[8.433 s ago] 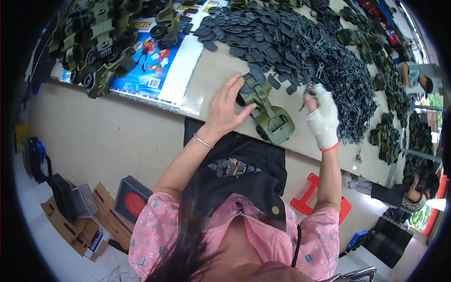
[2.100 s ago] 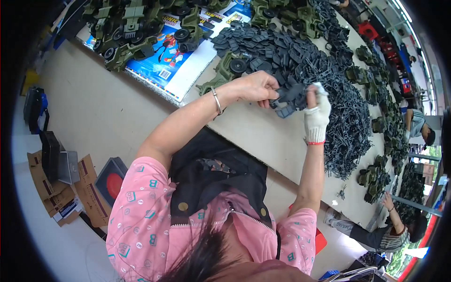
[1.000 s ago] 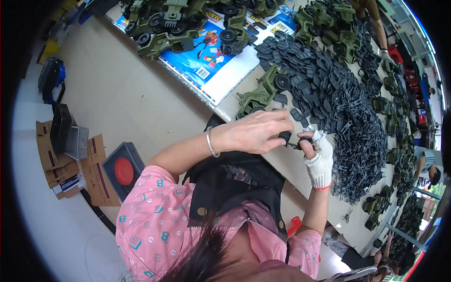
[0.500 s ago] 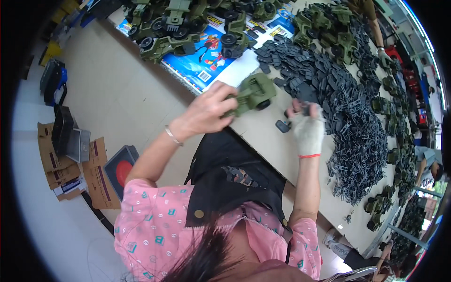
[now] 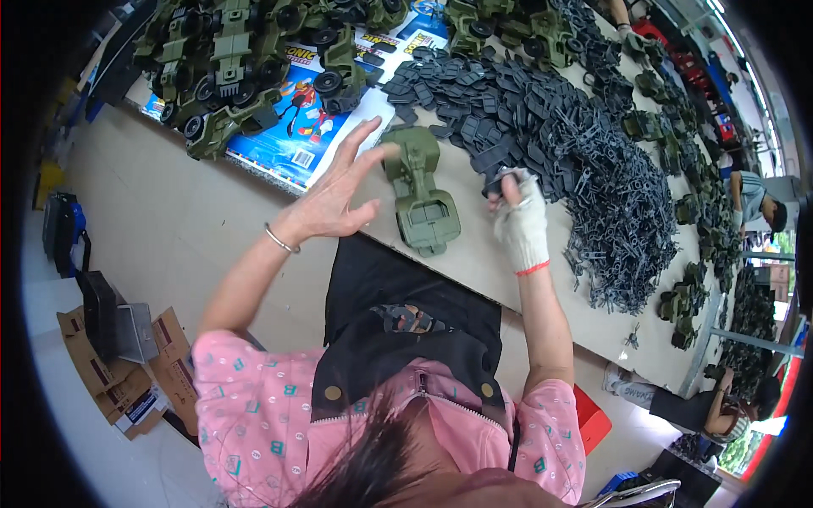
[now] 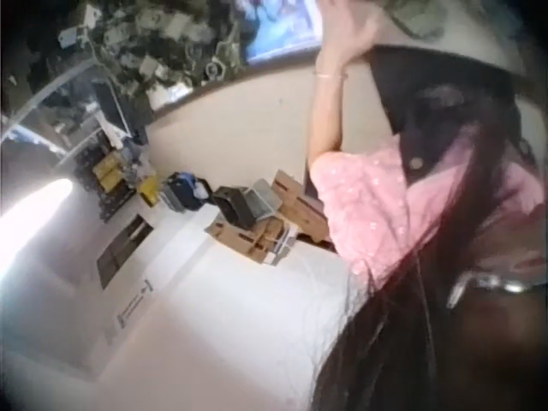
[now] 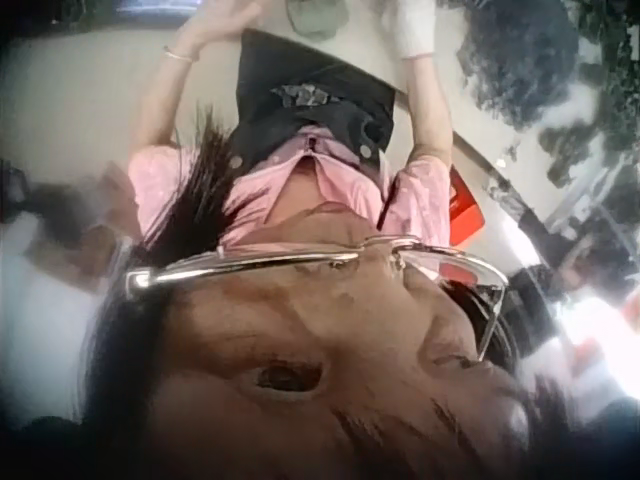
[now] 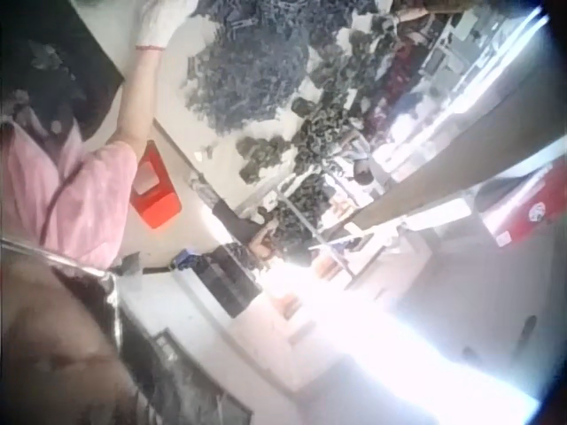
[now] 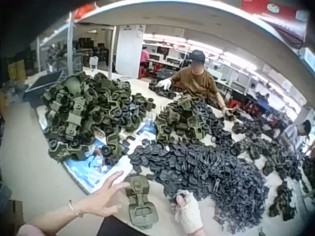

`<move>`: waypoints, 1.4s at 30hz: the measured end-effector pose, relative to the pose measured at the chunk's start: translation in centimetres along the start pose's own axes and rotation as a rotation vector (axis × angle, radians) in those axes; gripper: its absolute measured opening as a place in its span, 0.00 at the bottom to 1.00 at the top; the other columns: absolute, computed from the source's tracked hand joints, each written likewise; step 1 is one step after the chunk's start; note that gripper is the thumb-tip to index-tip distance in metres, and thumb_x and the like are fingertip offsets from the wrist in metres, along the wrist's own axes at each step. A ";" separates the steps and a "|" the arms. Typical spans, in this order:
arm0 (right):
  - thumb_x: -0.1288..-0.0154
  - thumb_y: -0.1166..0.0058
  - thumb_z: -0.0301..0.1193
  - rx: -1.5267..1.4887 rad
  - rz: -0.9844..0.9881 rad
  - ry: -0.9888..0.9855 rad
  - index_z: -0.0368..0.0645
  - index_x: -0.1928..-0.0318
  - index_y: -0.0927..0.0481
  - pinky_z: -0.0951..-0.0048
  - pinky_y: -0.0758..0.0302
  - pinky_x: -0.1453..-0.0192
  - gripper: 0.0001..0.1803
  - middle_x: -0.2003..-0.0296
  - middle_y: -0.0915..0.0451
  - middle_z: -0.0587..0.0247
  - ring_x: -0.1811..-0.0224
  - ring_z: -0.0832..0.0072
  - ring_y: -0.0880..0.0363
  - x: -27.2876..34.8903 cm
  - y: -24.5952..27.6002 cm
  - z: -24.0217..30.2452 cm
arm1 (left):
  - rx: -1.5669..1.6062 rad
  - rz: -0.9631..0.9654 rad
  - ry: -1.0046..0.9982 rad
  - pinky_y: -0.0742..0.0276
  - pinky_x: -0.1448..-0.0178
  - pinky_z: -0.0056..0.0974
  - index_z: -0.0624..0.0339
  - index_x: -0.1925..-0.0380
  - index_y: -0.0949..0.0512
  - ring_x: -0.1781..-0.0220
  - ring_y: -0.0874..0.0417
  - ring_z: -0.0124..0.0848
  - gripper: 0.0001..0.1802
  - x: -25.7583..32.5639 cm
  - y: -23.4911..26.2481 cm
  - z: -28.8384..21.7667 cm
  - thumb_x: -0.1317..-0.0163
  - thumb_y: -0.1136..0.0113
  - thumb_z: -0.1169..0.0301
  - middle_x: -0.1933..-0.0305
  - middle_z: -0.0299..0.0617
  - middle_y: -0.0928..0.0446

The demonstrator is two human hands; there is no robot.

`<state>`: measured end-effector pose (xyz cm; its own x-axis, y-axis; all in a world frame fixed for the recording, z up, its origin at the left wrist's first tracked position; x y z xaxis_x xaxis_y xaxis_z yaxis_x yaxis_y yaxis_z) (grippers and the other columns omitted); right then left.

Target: The person assembles small black plastic components onto a green plastic base housing by hand.

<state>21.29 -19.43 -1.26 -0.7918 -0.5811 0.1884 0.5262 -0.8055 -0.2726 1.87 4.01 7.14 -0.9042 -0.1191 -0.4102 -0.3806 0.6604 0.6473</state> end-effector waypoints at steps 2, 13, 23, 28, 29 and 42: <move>0.24 0.41 0.33 -0.138 -0.027 -0.152 0.41 0.44 0.24 0.73 0.26 0.62 0.14 0.62 0.22 0.65 0.66 0.77 0.24 3.3 -3.3 -1.5 | 0.064 0.007 0.115 0.41 0.18 0.53 0.57 0.36 0.27 0.16 0.41 0.49 0.29 1.2 -2.4 1.6 0.38 0.33 0.72 0.19 0.50 0.38; 0.26 0.38 0.38 0.597 0.065 0.254 0.40 0.53 0.15 0.76 0.31 0.63 0.13 0.67 0.22 0.74 0.69 0.82 0.30 -2.1 -3.0 3.3 | 0.255 0.116 -0.042 0.35 0.20 0.45 0.58 0.29 0.27 0.19 0.36 0.46 0.30 -4.3 -7.1 4.0 0.32 0.35 0.71 0.21 0.46 0.35; 0.31 0.34 0.38 0.823 0.049 0.233 0.31 0.54 0.18 0.62 0.24 0.65 0.20 0.69 0.19 0.56 0.70 0.68 0.22 -2.7 -5.0 4.5 | 0.382 0.065 0.060 0.32 0.21 0.45 0.63 0.35 0.22 0.22 0.29 0.45 0.26 -3.9 -7.3 4.8 0.34 0.35 0.75 0.24 0.47 0.29; 0.32 0.33 0.37 0.856 -0.070 0.318 0.30 0.58 0.18 0.62 0.22 0.60 0.18 0.68 0.19 0.50 0.69 0.56 0.22 -3.3 -4.5 3.1 | 0.361 0.087 0.080 0.30 0.23 0.44 0.64 0.37 0.21 0.24 0.27 0.45 0.27 -4.3 -7.3 5.0 0.35 0.31 0.70 0.26 0.46 0.27; 0.32 0.34 0.36 0.836 -0.102 0.376 0.30 0.59 0.18 0.61 0.21 0.58 0.18 0.67 0.18 0.48 0.68 0.52 0.21 -3.2 -4.5 3.1 | 0.357 0.100 0.075 0.30 0.23 0.44 0.64 0.37 0.21 0.24 0.27 0.45 0.27 -4.3 -7.4 5.0 0.35 0.31 0.70 0.26 0.46 0.27; 0.37 0.36 0.33 1.278 0.050 0.535 0.38 0.59 0.16 0.51 0.22 0.50 0.12 0.62 0.16 0.49 0.56 0.49 0.17 -1.6 -7.6 6.5 | 0.384 -0.068 0.065 0.28 0.27 0.44 0.60 0.26 0.35 0.33 0.21 0.44 0.43 -4.1 -7.8 3.7 0.41 0.26 0.74 0.33 0.53 0.24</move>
Point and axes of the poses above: each hand's wrist, its own x-axis away from the middle knuckle, its own y-axis out of the back of the hand, z = x × y, the point moved 6 cm from there along -x, towards the middle knuckle
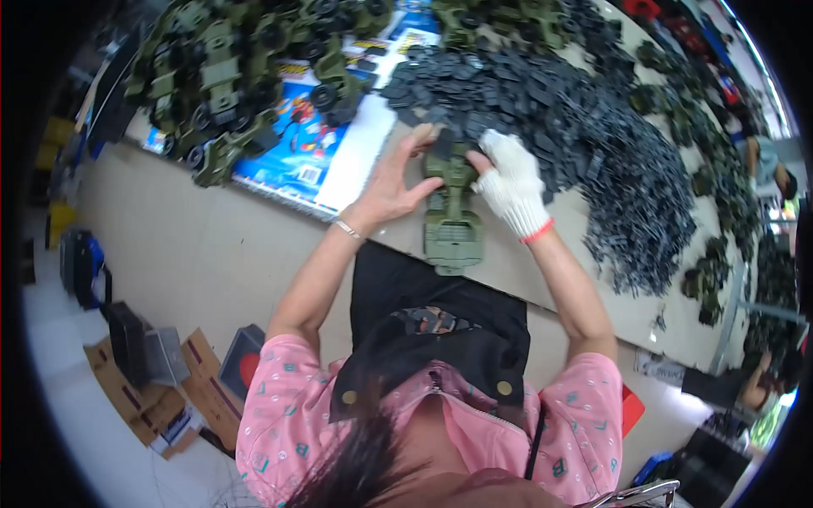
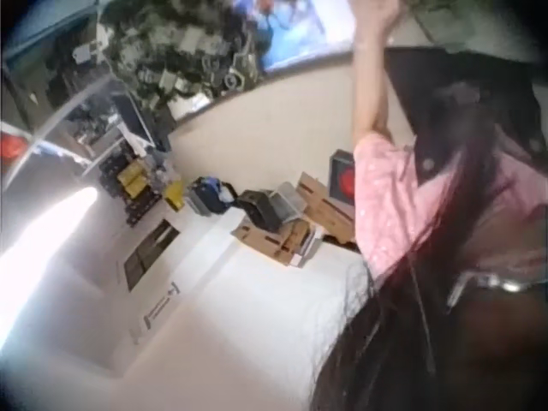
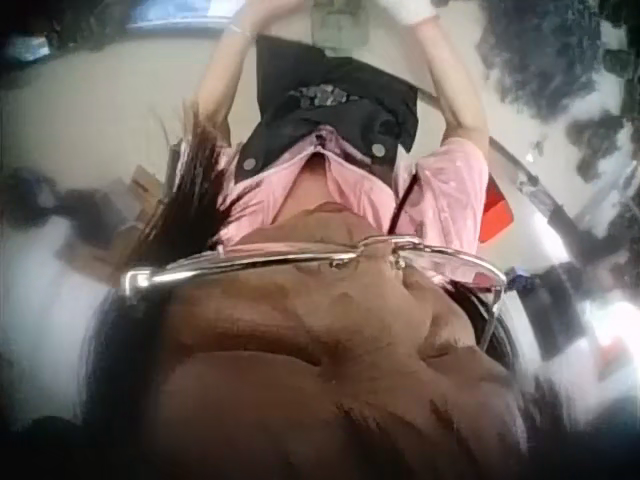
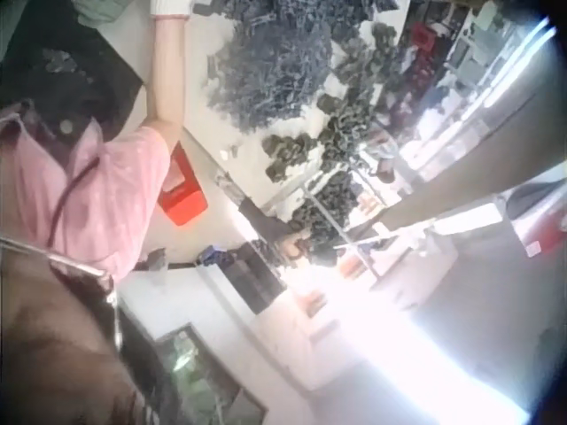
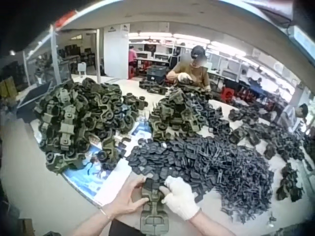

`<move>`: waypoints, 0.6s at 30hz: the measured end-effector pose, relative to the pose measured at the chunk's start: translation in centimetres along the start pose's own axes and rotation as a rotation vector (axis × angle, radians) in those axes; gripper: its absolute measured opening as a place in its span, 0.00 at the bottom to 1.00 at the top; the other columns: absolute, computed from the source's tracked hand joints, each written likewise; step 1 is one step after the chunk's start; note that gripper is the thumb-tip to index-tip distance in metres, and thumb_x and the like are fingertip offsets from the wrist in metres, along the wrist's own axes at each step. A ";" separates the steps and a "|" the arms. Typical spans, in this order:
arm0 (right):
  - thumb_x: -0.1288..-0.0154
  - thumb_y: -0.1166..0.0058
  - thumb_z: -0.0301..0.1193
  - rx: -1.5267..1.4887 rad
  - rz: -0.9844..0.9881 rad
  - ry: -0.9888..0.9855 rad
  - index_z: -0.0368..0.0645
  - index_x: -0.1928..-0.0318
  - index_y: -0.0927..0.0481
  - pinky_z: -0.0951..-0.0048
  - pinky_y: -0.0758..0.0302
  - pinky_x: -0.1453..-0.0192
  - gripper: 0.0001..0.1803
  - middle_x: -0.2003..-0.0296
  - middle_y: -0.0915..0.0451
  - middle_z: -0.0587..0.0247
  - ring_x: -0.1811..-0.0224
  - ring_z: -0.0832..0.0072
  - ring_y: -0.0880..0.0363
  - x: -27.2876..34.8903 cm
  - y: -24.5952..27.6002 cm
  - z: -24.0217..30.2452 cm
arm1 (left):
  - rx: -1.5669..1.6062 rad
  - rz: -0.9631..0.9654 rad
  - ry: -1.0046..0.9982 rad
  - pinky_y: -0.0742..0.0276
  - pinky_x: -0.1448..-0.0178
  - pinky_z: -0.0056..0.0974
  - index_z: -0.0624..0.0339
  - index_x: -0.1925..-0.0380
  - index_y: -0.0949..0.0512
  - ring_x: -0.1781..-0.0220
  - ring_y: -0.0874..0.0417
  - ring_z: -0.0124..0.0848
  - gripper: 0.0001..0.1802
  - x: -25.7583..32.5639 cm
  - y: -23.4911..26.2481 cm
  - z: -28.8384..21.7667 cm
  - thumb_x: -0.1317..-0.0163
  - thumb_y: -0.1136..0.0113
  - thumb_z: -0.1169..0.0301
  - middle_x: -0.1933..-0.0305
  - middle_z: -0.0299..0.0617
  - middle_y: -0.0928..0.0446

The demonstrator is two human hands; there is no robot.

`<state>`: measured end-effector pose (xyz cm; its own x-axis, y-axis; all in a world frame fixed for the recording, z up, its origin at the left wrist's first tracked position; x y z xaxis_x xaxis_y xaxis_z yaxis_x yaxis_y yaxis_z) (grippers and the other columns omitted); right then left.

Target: The person assembles small black plastic components onto a green plastic base housing by hand.

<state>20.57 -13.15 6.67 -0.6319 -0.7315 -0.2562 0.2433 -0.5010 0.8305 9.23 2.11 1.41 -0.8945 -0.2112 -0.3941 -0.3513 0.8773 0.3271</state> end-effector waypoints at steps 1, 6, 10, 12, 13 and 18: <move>0.31 0.37 0.38 -0.502 -0.002 -0.293 0.34 0.51 0.16 0.52 0.22 0.44 0.19 0.56 0.15 0.45 0.50 0.47 0.17 0.8 -0.9 -1.5 | -0.135 0.054 -0.025 0.27 0.27 0.45 0.59 0.25 0.35 0.34 0.21 0.45 0.44 0.1 0.3 -0.5 0.41 0.26 0.74 0.33 0.54 0.25; 0.32 0.37 0.39 -0.127 0.091 -0.181 0.37 0.44 0.18 0.53 0.23 0.40 0.23 0.49 0.18 0.44 0.45 0.46 0.19 2.3 -1.3 -0.6 | -0.501 0.309 -0.122 0.32 0.23 0.51 0.55 0.26 0.32 0.24 0.34 0.53 0.41 -0.6 1.6 -2.9 0.41 0.29 0.71 0.18 0.54 0.47; 0.34 0.38 0.33 0.003 -0.173 -0.159 0.41 0.44 0.19 0.50 0.23 0.41 0.19 0.50 0.18 0.45 0.45 0.46 0.21 11.4 2.4 -4.8 | -0.325 0.282 -0.072 0.36 0.20 0.52 0.61 0.30 0.31 0.22 0.34 0.55 0.37 0.6 0.1 -2.8 0.41 0.32 0.74 0.22 0.55 0.36; 0.36 0.35 0.32 0.371 -0.359 -0.071 0.40 0.47 0.17 0.51 0.22 0.44 0.18 0.51 0.17 0.46 0.47 0.46 0.20 17.9 5.6 -9.6 | -0.304 0.223 -0.125 0.35 0.21 0.51 0.64 0.32 0.30 0.24 0.30 0.56 0.36 1.3 -1.2 -3.1 0.42 0.32 0.75 0.26 0.56 0.30; 0.38 0.34 0.32 0.448 -0.273 -0.247 0.39 0.48 0.17 0.51 0.22 0.45 0.18 0.52 0.17 0.46 0.48 0.46 0.20 20.0 7.7 -12.0 | -0.300 0.156 -0.122 0.34 0.21 0.51 0.65 0.33 0.30 0.24 0.30 0.56 0.36 1.6 -1.5 -3.1 0.43 0.32 0.75 0.26 0.57 0.31; 0.39 0.31 0.33 0.490 -0.113 -0.682 0.41 0.50 0.17 0.52 0.22 0.48 0.18 0.53 0.16 0.49 0.47 0.50 0.19 22.1 11.7 -14.3 | -0.277 0.023 -0.147 0.32 0.23 0.49 0.67 0.35 0.30 0.26 0.29 0.55 0.35 1.5 -3.1 -3.0 0.43 0.31 0.76 0.28 0.58 0.30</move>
Point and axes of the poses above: each hand's wrist, its own x-axis away from the middle knuckle, its own y-axis out of the back of the hand, z = x × y, the point moved 6 cm from there along -x, towards the middle knuckle
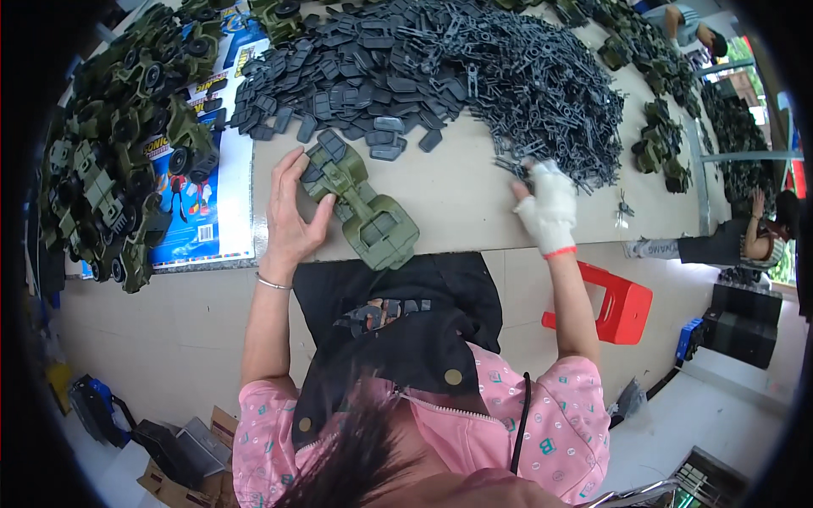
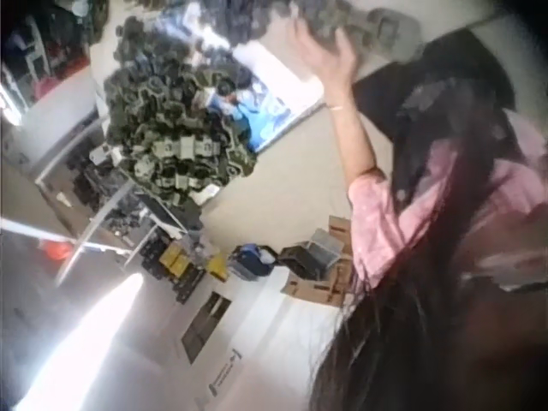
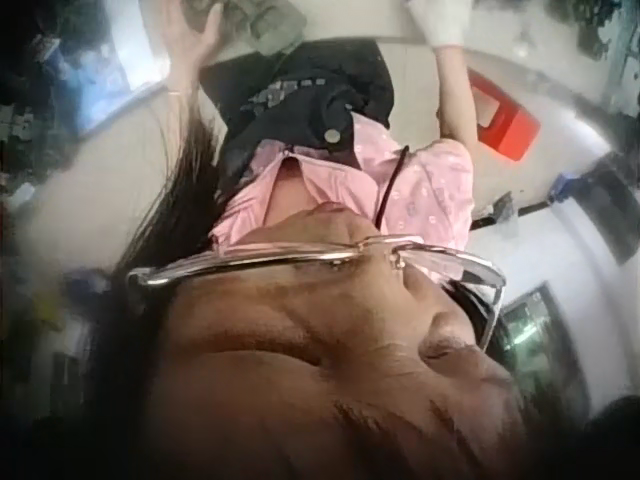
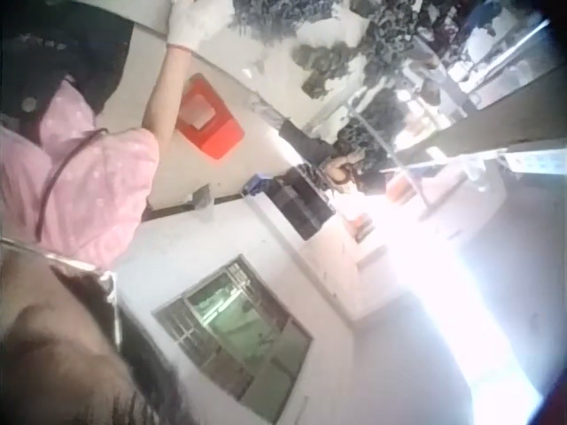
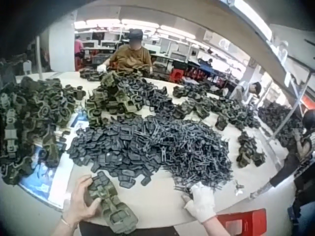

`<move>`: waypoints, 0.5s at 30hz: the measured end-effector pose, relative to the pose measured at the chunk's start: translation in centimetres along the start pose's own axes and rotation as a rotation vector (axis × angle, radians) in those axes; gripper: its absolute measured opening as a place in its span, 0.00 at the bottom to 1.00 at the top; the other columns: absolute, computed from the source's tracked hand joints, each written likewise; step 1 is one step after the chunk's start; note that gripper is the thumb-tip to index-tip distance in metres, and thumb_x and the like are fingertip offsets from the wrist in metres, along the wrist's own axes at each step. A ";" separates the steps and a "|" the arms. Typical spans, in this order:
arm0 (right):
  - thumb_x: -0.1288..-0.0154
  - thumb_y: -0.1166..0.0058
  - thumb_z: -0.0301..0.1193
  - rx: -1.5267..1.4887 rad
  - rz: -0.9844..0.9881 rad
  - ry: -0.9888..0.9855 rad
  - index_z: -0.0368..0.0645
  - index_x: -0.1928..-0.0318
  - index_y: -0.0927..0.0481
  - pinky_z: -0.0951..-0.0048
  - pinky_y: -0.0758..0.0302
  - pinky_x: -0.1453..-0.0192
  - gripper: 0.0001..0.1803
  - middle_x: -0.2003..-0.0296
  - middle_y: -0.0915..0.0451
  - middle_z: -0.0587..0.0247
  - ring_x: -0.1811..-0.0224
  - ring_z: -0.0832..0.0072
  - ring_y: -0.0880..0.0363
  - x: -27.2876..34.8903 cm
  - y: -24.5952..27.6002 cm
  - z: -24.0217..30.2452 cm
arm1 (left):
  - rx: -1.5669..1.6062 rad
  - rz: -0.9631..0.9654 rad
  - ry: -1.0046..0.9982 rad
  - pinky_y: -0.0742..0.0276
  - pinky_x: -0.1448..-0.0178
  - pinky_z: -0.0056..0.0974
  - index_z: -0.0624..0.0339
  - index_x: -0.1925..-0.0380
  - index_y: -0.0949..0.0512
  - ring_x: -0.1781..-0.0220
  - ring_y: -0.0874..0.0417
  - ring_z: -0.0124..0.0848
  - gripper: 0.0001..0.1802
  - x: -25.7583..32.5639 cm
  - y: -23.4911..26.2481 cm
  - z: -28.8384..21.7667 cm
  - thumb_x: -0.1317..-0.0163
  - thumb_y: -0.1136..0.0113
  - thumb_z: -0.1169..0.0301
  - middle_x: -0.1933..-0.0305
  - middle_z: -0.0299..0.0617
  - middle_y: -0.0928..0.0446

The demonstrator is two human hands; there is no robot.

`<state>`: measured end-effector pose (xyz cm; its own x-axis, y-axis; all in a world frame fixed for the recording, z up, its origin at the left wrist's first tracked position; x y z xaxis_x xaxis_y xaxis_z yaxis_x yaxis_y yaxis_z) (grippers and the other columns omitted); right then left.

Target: The person assembles small black plastic components onto a green plastic base housing by hand.

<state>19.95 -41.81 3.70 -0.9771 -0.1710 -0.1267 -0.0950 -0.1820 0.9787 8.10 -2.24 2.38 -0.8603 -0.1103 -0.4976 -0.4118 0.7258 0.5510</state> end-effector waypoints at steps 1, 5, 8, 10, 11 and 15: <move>0.38 0.31 0.33 0.072 0.004 0.066 0.41 0.49 0.17 0.52 0.22 0.48 0.18 0.54 0.16 0.49 0.47 0.50 0.19 -0.2 -0.5 1.4 | -0.048 -0.010 -0.023 0.28 0.27 0.49 0.67 0.36 0.29 0.30 0.26 0.55 0.34 -0.4 -0.3 -0.3 0.44 0.29 0.75 0.30 0.59 0.30; 0.37 0.33 0.34 0.099 0.062 0.268 0.41 0.48 0.18 0.50 0.23 0.46 0.18 0.55 0.16 0.46 0.50 0.46 0.19 -0.1 -1.1 3.0 | -0.040 -0.020 0.033 0.27 0.28 0.49 0.68 0.37 0.28 0.30 0.25 0.56 0.34 0.1 -0.4 -0.5 0.45 0.28 0.74 0.31 0.59 0.29; 0.35 0.35 0.34 -0.035 0.209 0.372 0.44 0.48 0.17 0.52 0.23 0.47 0.16 0.58 0.16 0.46 0.51 0.48 0.18 -0.7 -0.3 4.1 | -0.052 -0.075 0.014 0.27 0.28 0.49 0.68 0.37 0.28 0.31 0.25 0.56 0.35 0.9 -0.7 -0.9 0.46 0.27 0.74 0.31 0.59 0.29; 0.33 0.38 0.32 -0.233 0.312 0.144 0.42 0.53 0.17 0.50 0.24 0.49 0.11 0.59 0.16 0.44 0.54 0.47 0.17 -2.0 -1.8 0.8 | -0.055 -0.116 0.001 0.25 0.30 0.48 0.67 0.37 0.28 0.32 0.24 0.56 0.35 0.9 -1.3 -1.2 0.47 0.26 0.74 0.31 0.59 0.29; 0.32 0.39 0.33 -0.481 0.331 -0.064 0.41 0.54 0.17 0.50 0.24 0.51 0.10 0.60 0.17 0.45 0.55 0.47 0.18 -2.9 -2.1 -0.8 | -0.063 -0.130 0.013 0.25 0.30 0.48 0.67 0.37 0.28 0.32 0.24 0.56 0.35 0.8 -1.4 -1.0 0.47 0.26 0.74 0.31 0.59 0.29; 0.32 0.40 0.34 -0.221 0.172 0.169 0.43 0.59 0.17 0.52 0.24 0.56 0.08 0.60 0.16 0.46 0.57 0.49 0.17 -4.7 -1.7 -0.3 | -0.016 -0.127 0.038 0.25 0.30 0.48 0.66 0.38 0.28 0.32 0.24 0.55 0.36 1.5 -1.0 -0.8 0.48 0.24 0.73 0.32 0.58 0.28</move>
Point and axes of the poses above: each hand's wrist, its own x-axis away from the middle knuckle, its own y-axis out of the back of the hand, z = x × y, the point moved 6 cm from there along -x, towards the middle knuckle
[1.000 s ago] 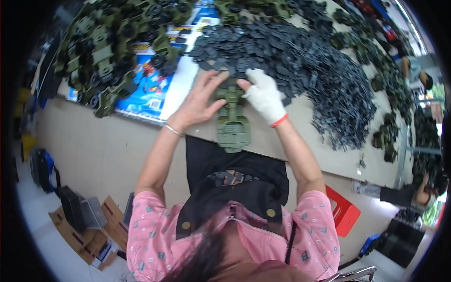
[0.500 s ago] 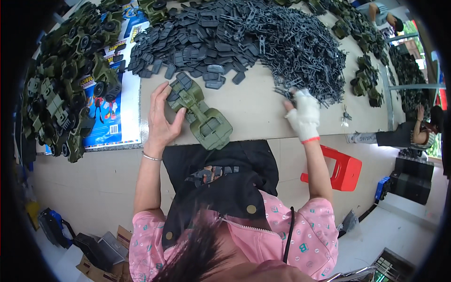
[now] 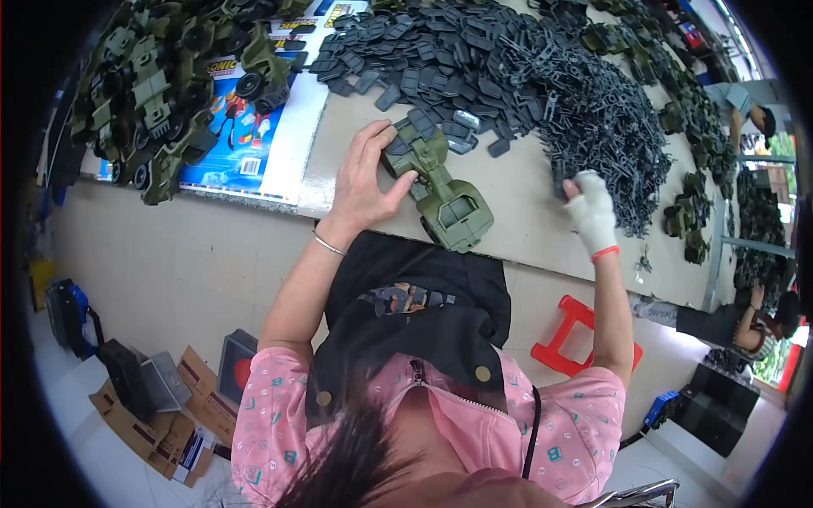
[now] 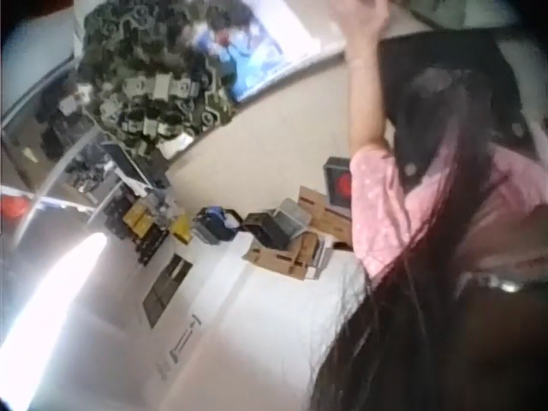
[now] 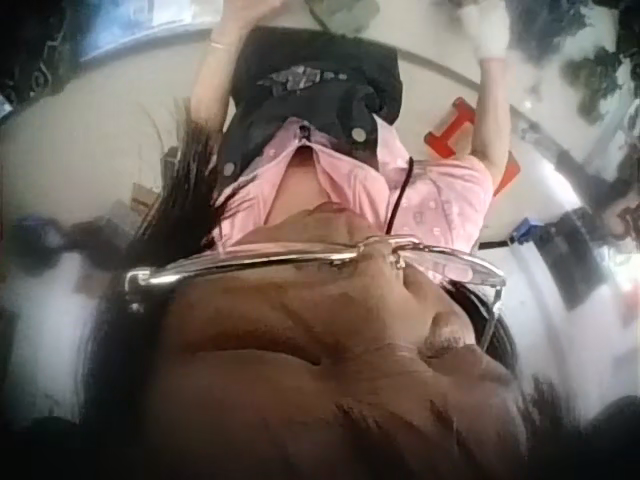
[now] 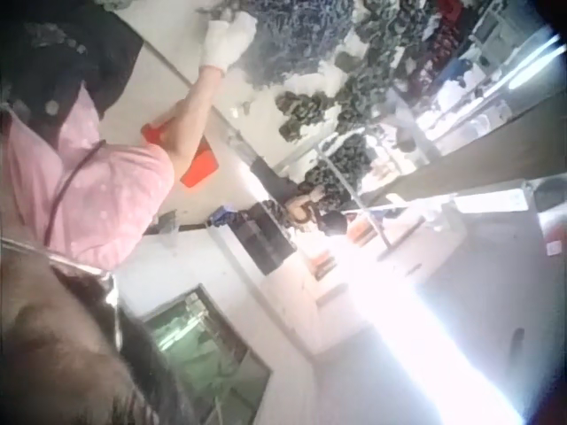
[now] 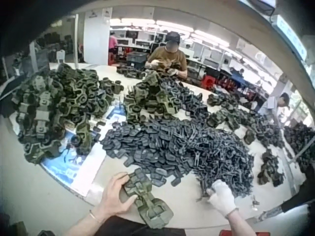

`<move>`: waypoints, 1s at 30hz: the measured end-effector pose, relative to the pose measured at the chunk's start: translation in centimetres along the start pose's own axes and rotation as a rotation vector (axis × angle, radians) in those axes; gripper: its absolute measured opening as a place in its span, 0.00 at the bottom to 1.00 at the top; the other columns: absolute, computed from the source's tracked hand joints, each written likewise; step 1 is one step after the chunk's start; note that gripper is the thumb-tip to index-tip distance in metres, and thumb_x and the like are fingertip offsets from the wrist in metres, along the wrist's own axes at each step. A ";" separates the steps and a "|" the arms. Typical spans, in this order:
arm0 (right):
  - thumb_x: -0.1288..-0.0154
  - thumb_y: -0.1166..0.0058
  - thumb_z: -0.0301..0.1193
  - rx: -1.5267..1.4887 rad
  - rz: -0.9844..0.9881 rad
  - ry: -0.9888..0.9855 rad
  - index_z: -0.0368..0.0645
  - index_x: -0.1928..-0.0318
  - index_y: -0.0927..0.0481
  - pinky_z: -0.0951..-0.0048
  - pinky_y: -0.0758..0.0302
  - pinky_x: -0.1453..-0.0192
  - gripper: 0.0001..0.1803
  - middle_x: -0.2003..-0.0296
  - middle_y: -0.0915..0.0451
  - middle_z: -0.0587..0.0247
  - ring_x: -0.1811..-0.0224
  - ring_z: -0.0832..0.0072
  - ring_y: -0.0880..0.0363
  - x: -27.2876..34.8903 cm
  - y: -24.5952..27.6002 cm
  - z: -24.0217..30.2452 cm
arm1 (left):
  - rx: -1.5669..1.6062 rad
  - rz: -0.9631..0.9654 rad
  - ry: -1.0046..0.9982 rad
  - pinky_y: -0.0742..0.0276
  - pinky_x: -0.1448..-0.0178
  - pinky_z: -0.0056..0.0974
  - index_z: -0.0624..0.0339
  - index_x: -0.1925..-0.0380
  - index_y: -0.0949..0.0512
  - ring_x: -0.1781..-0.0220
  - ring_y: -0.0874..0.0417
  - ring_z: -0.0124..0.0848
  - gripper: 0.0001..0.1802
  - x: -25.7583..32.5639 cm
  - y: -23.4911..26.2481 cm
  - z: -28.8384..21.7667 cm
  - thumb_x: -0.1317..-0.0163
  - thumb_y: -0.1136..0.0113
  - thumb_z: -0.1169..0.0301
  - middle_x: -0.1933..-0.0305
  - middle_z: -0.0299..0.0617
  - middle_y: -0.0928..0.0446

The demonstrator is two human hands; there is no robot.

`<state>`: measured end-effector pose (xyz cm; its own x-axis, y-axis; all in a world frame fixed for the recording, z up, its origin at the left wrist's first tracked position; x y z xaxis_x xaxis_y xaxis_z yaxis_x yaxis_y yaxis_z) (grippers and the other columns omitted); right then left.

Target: The person assembles small black plastic components onto a green plastic base housing by hand.

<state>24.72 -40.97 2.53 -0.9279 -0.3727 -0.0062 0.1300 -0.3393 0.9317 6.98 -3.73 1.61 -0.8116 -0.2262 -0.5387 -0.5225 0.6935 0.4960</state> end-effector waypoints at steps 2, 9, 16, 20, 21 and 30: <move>0.33 0.39 0.36 0.526 0.191 0.110 0.44 0.58 0.17 0.53 0.22 0.50 0.10 0.56 0.15 0.47 0.53 0.50 0.16 0.6 -0.6 6.3 | -0.010 0.000 0.012 0.25 0.31 0.48 0.66 0.38 0.28 0.32 0.24 0.55 0.37 0.4 0.0 0.3 0.48 0.24 0.73 0.32 0.58 0.28; 0.32 0.38 0.42 0.344 0.096 0.024 0.49 0.48 0.15 0.51 0.26 0.41 0.17 0.51 0.15 0.50 0.44 0.50 0.19 2.4 -2.1 4.1 | -0.035 -0.046 0.012 0.24 0.31 0.48 0.66 0.38 0.28 0.33 0.23 0.55 0.37 0.0 -0.6 0.1 0.48 0.23 0.72 0.33 0.57 0.29; 0.36 0.34 0.42 0.470 0.119 -0.180 0.49 0.46 0.15 0.51 0.26 0.37 0.20 0.48 0.15 0.51 0.43 0.51 0.18 2.5 -1.1 7.4 | -0.029 -0.115 -0.015 0.23 0.32 0.49 0.66 0.39 0.27 0.35 0.23 0.55 0.37 0.4 -0.2 -0.3 0.49 0.22 0.70 0.34 0.57 0.27; 0.35 0.36 0.40 0.577 0.062 -0.041 0.47 0.46 0.16 0.51 0.25 0.36 0.19 0.44 0.17 0.50 0.41 0.51 0.19 3.1 -1.6 7.8 | -0.029 -0.139 -0.021 0.23 0.32 0.50 0.65 0.40 0.27 0.35 0.23 0.55 0.37 0.7 -0.4 -0.3 0.49 0.22 0.68 0.35 0.56 0.27; 0.35 0.36 0.40 0.578 0.058 -0.033 0.47 0.46 0.16 0.51 0.25 0.36 0.19 0.44 0.17 0.50 0.41 0.51 0.19 3.2 -1.5 8.4 | -0.030 -0.147 -0.025 0.23 0.32 0.50 0.65 0.40 0.27 0.34 0.23 0.55 0.37 0.7 -0.4 -0.3 0.49 0.22 0.67 0.35 0.55 0.27; 0.41 0.32 0.32 -0.021 -0.285 0.449 0.44 0.55 0.17 0.52 0.27 0.44 0.14 0.57 0.18 0.52 0.51 0.50 0.20 2.3 0.2 23.0 | -0.040 -0.152 -0.032 0.23 0.33 0.50 0.64 0.40 0.27 0.35 0.23 0.54 0.37 1.2 -0.1 0.0 0.50 0.21 0.67 0.35 0.55 0.27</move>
<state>14.57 -22.04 11.06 -0.6870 -0.5947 -0.4176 -0.0946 -0.4965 0.8628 6.10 -4.09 0.92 -0.7142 -0.3039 -0.6306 -0.6489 0.6254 0.4335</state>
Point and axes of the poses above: each hand's wrist, its own x-axis away from the middle knuckle, its own y-axis out of the back of the hand, z = x × y, the point moved 6 cm from there along -x, towards the middle knuckle
